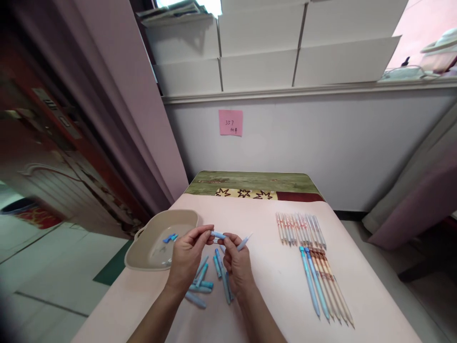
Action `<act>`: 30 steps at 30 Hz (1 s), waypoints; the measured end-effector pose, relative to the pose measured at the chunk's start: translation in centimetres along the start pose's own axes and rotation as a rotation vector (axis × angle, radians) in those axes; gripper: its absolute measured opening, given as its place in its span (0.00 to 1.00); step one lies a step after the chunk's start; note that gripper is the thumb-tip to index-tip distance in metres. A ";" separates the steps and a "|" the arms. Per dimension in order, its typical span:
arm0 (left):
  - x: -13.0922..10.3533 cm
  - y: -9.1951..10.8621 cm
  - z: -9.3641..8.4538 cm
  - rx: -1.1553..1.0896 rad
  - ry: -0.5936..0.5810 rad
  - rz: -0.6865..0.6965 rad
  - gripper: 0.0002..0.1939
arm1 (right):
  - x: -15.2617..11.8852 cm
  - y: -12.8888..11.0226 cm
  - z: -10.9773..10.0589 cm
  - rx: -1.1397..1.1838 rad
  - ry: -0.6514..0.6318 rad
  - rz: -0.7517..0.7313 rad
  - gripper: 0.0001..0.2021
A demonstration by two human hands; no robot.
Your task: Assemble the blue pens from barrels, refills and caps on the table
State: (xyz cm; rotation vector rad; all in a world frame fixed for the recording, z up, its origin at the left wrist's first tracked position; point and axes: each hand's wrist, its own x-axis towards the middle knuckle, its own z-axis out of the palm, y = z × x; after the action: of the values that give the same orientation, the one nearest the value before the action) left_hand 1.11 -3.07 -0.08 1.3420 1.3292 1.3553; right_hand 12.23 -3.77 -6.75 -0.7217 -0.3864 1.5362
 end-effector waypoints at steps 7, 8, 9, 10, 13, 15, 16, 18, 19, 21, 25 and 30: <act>-0.1 1.2 -0.1 0.308 -0.104 0.298 0.10 | 0.0 0.5 -0.2 0.261 -0.075 0.189 0.13; 0.0 1.3 -0.1 0.311 -0.135 0.306 0.10 | 0.1 0.5 -0.3 0.296 -0.071 0.210 0.12; 0.0 1.5 0.0 0.303 -0.165 0.307 0.11 | 0.2 0.5 -0.5 0.328 -0.071 0.227 0.12; 0.1 1.5 0.1 0.282 -0.191 0.296 0.11 | 0.3 0.5 -0.6 0.356 -0.074 0.239 0.12; 0.2 1.1 0.6 0.143 -0.232 0.191 0.15 | 0.4 0.3 -0.7 0.413 -0.099 0.249 0.12; 0.3 0.5 0.9 0.042 -0.226 0.102 0.18 | 0.3 0.2 -0.6 0.422 -0.105 0.254 0.12; 0.5 0.2 1.0 0.006 -0.212 0.068 0.18 | 0.3 0.1 -0.5 0.412 -0.102 0.259 0.12; 0.8 -0.2 1.1 -0.046 -0.173 0.021 0.15 | 0.0 0.1 -0.3 0.369 -0.092 0.263 0.12; 1.0 -0.3 1.0 -0.073 -0.151 0.002 0.14 | -0.1 0.1 -0.1 0.339 -0.090 0.257 0.12; 1.4 -0.1 0.8 -0.131 -0.109 -0.030 0.16 | -0.4 0.0 0.2 0.267 -0.096 0.234 0.14; 1.9 0.4 0.3 -0.168 -0.056 -0.051 0.17 | -0.7 -0.4 0.7 0.105 -0.097 0.191 0.16; 1.7 -0.6 0.3 -0.151 -0.073 -0.068 0.15 | -0.3 -0.7 0.2 0.089 -0.068 0.183 0.15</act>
State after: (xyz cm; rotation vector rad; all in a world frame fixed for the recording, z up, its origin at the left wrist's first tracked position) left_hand 1.11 -1.23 -0.46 1.2225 1.1886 1.3208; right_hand 12.57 -3.99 -6.08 -0.6499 -0.3067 1.7434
